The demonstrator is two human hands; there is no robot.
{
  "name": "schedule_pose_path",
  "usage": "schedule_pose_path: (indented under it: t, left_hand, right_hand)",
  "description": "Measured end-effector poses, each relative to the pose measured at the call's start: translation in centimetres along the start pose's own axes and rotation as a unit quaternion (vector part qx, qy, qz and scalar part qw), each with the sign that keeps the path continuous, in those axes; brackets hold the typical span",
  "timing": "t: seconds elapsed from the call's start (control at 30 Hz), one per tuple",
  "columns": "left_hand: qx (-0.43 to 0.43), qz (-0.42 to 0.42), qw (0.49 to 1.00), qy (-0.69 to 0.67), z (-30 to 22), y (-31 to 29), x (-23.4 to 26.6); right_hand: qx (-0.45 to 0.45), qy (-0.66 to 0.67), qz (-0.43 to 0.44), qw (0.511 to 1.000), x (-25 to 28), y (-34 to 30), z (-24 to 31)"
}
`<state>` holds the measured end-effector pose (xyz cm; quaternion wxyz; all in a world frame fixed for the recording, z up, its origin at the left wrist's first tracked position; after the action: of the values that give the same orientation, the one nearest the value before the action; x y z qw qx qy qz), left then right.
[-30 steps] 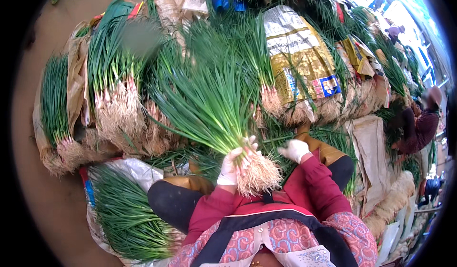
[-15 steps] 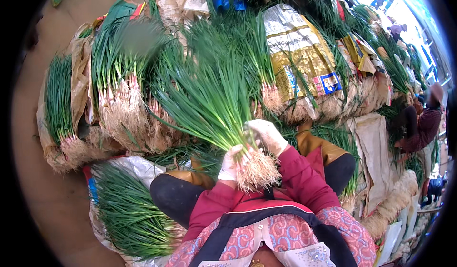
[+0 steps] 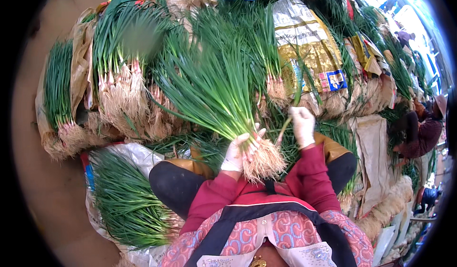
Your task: The person, wearing gloves, sorts and bundles green onions while sitting on the floor in a warehouse-like environment.
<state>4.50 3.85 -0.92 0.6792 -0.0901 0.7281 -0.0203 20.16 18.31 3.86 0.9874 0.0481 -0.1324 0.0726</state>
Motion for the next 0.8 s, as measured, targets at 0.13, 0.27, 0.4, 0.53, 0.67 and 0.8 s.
schedule_pose_path:
  t: [0.13,0.27,0.4,0.53,0.67,0.8]
  left_hand:
    - [0.000,0.013,0.999,0.049,0.1,0.2,-1.1]
    - [0.011,-0.014,0.985,0.174,0.0,1.6,-1.9]
    - [-0.030,0.013,0.983,0.181,0.2,5.5,-1.6]
    - [-0.079,-0.034,0.988,0.125,-0.6,8.2,-3.2]
    - [-0.067,-0.087,0.989,0.097,0.3,10.3,-3.4]
    - [-0.040,-0.071,0.991,0.102,0.9,12.6,-3.3]
  right_hand:
    - [-0.048,-0.489,0.137,0.860,7.1,-0.6,-5.0]
    - [-0.018,-0.061,0.147,0.987,4.3,-1.5,1.0]
    - [-0.192,0.344,0.274,0.877,-1.7,-3.9,3.4]
    - [-0.326,0.442,0.298,0.781,-2.8,-7.2,2.7]
    - [-0.429,0.417,0.212,0.773,-2.0,-9.0,2.7]
    - [-0.152,0.176,0.224,0.947,0.3,-10.7,5.7]
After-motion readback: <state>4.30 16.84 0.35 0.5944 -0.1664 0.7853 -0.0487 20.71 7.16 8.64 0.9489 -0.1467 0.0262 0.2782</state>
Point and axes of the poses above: each hand's wrist, its own y-axis towards the middle knuckle, its own x-axis out of the back of the hand, z = x × y, the point moved 2 cm from there along y, towards the middle knuckle, and after that the axes turned 2 degrees about -x, right-handed, at the moved point
